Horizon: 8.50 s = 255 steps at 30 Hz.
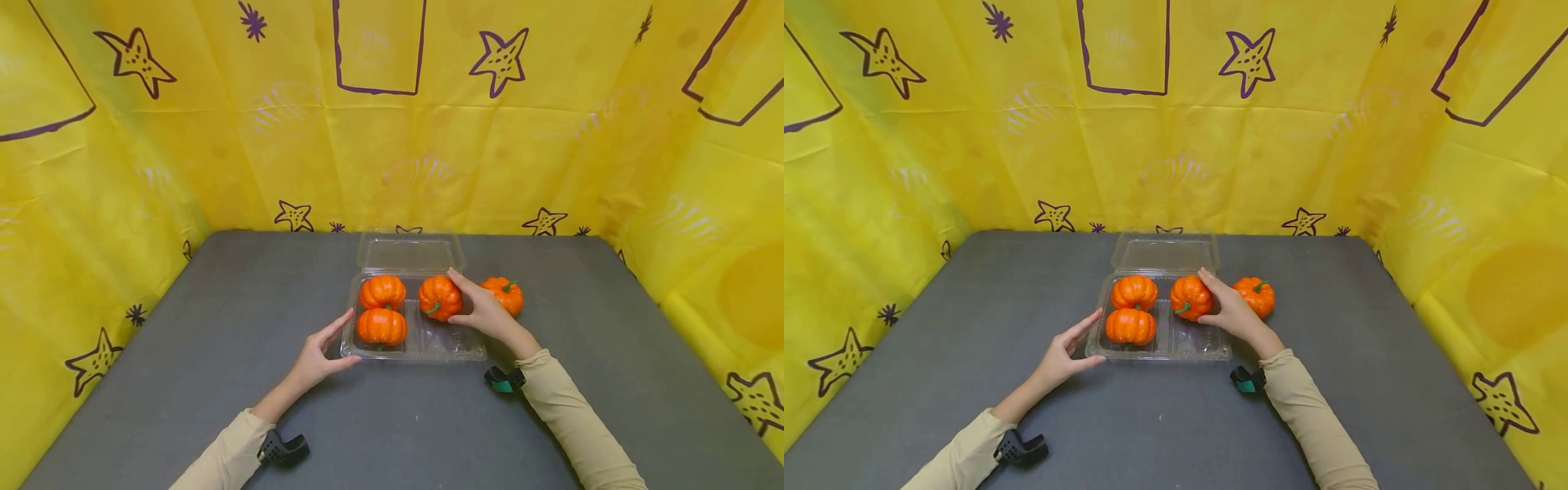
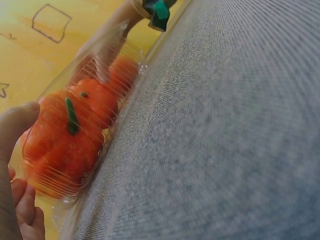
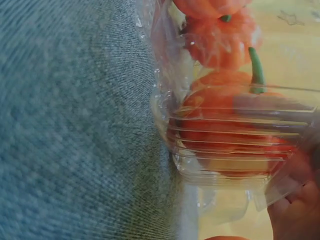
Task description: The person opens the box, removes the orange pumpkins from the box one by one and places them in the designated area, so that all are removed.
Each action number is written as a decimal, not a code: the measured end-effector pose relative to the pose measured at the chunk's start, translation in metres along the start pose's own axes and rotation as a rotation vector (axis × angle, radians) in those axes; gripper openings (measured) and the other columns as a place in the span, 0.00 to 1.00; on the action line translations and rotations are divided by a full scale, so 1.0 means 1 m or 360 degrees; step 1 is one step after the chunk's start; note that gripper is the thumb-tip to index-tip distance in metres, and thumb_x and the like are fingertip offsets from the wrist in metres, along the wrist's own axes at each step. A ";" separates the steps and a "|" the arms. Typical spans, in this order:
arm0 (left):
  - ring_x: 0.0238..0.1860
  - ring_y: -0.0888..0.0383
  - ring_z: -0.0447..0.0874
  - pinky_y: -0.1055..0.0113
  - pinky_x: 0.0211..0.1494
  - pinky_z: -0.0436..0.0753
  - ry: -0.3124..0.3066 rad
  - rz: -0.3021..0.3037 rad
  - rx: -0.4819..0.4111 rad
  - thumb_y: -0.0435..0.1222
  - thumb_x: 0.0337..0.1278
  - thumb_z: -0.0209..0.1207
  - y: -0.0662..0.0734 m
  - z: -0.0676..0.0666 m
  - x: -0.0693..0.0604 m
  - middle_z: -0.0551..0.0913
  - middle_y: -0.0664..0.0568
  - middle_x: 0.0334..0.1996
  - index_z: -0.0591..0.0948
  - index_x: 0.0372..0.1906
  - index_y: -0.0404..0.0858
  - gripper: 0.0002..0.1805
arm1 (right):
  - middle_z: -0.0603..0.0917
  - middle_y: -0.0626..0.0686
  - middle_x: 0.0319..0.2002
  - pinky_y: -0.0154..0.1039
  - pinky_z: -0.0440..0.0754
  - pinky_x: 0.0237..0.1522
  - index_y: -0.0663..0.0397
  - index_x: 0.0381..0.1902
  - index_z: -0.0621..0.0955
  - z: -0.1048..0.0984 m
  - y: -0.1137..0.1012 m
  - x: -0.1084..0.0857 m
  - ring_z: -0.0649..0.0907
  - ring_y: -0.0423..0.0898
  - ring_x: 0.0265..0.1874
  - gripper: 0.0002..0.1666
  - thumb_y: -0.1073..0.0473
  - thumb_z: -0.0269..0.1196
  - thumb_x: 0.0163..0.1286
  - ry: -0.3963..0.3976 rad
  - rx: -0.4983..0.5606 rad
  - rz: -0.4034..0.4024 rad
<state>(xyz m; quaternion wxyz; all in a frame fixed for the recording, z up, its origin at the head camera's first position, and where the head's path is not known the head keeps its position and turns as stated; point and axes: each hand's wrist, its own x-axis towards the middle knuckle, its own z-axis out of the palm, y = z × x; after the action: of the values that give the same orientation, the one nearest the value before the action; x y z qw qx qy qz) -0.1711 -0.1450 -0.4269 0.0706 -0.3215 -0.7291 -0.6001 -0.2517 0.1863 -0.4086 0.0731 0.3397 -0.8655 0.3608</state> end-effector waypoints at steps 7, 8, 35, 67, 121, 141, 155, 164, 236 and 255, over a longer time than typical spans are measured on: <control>0.59 0.37 0.58 0.66 0.60 0.60 -0.0004 0.0018 0.0004 0.16 0.32 0.64 0.000 0.000 0.000 0.61 0.25 0.57 0.60 0.57 0.16 0.40 | 0.62 0.63 0.62 0.50 0.63 0.56 0.69 0.62 0.62 -0.001 -0.001 0.001 0.64 0.57 0.60 0.48 0.68 0.71 0.45 -0.0024 -0.0071 -0.0081; 0.59 0.37 0.58 0.66 0.61 0.59 -0.0003 0.0012 0.0000 0.16 0.32 0.64 0.000 0.000 0.000 0.61 0.26 0.57 0.60 0.58 0.16 0.40 | 0.62 0.63 0.62 0.50 0.63 0.56 0.69 0.62 0.62 -0.001 -0.001 0.001 0.64 0.57 0.60 0.47 0.68 0.71 0.44 -0.0019 -0.0075 -0.0089; 0.56 0.37 0.64 0.70 0.59 0.61 0.0043 0.0078 0.0226 0.19 0.30 0.68 0.003 0.004 0.001 0.67 0.28 0.54 0.64 0.55 0.17 0.39 | 0.74 0.61 0.52 0.47 0.73 0.47 0.67 0.54 0.73 -0.005 0.006 -0.005 0.75 0.55 0.50 0.46 0.58 0.76 0.34 0.0177 -0.0031 -0.0185; 0.52 0.38 0.70 0.70 0.58 0.64 0.0147 0.0165 0.0438 0.22 0.26 0.71 0.007 0.002 0.001 0.71 0.30 0.51 0.73 0.48 0.21 0.33 | 0.72 0.68 0.53 0.40 0.75 0.44 0.74 0.49 0.73 -0.042 0.004 -0.013 0.78 0.46 0.46 0.32 0.71 0.70 0.44 0.0254 0.0811 0.0303; 0.54 0.42 0.69 0.60 0.55 0.68 0.0088 0.0132 0.0204 0.18 0.29 0.68 0.001 0.000 -0.001 0.70 0.27 0.50 0.72 0.48 0.19 0.30 | 0.80 0.41 0.44 0.28 0.76 0.40 0.55 0.46 0.78 -0.085 0.017 -0.033 0.80 0.36 0.39 0.18 0.72 0.62 0.57 0.0406 0.0934 0.0471; 0.55 0.37 0.66 0.59 0.56 0.66 0.0029 0.0148 0.0181 0.16 0.33 0.64 0.003 -0.001 0.000 0.68 0.26 0.51 0.69 0.49 0.17 0.30 | 0.82 0.42 0.38 0.26 0.76 0.38 0.47 0.39 0.80 -0.112 0.031 -0.054 0.81 0.36 0.36 0.19 0.77 0.58 0.57 0.0564 0.1165 0.0458; 0.53 0.38 0.69 0.65 0.55 0.68 0.0054 0.0227 0.0224 0.16 0.29 0.66 0.002 -0.001 0.001 0.69 0.25 0.50 0.71 0.47 0.17 0.30 | 0.83 0.43 0.37 0.26 0.75 0.38 0.50 0.39 0.80 -0.126 0.049 -0.074 0.81 0.37 0.36 0.19 0.77 0.56 0.58 0.0537 0.1181 0.0514; 0.54 0.40 0.69 0.64 0.55 0.68 0.0057 0.0211 0.0220 0.17 0.30 0.67 0.002 -0.001 0.001 0.70 0.27 0.50 0.71 0.47 0.17 0.29 | 0.83 0.43 0.36 0.26 0.76 0.37 0.48 0.39 0.79 -0.127 0.062 -0.085 0.81 0.37 0.34 0.15 0.73 0.58 0.59 0.0502 0.1165 0.0605; 0.53 0.39 0.69 0.67 0.56 0.67 0.0029 0.0200 0.0246 0.18 0.31 0.66 0.003 -0.002 0.001 0.69 0.26 0.51 0.72 0.47 0.19 0.28 | 0.63 0.55 0.61 0.22 0.68 0.46 0.55 0.65 0.60 -0.134 0.063 -0.094 0.59 0.62 0.60 0.32 0.61 0.56 0.65 0.0301 0.0629 0.0779; 0.52 0.37 0.69 0.69 0.57 0.65 0.0047 0.0225 0.0297 0.19 0.30 0.67 0.003 -0.002 0.000 0.70 0.27 0.50 0.74 0.45 0.20 0.27 | 0.62 0.63 0.62 0.36 0.60 0.59 0.75 0.61 0.58 -0.142 -0.023 -0.060 0.62 0.53 0.61 0.36 0.83 0.55 0.54 0.0595 0.1239 -0.0272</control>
<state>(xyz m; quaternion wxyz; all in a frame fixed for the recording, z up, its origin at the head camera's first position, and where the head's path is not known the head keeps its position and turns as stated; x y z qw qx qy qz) -0.1703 -0.1466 -0.4235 0.1531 -0.3553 -0.7563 -0.5276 -0.2087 0.3026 -0.3139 0.1245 0.3413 -0.6058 0.7078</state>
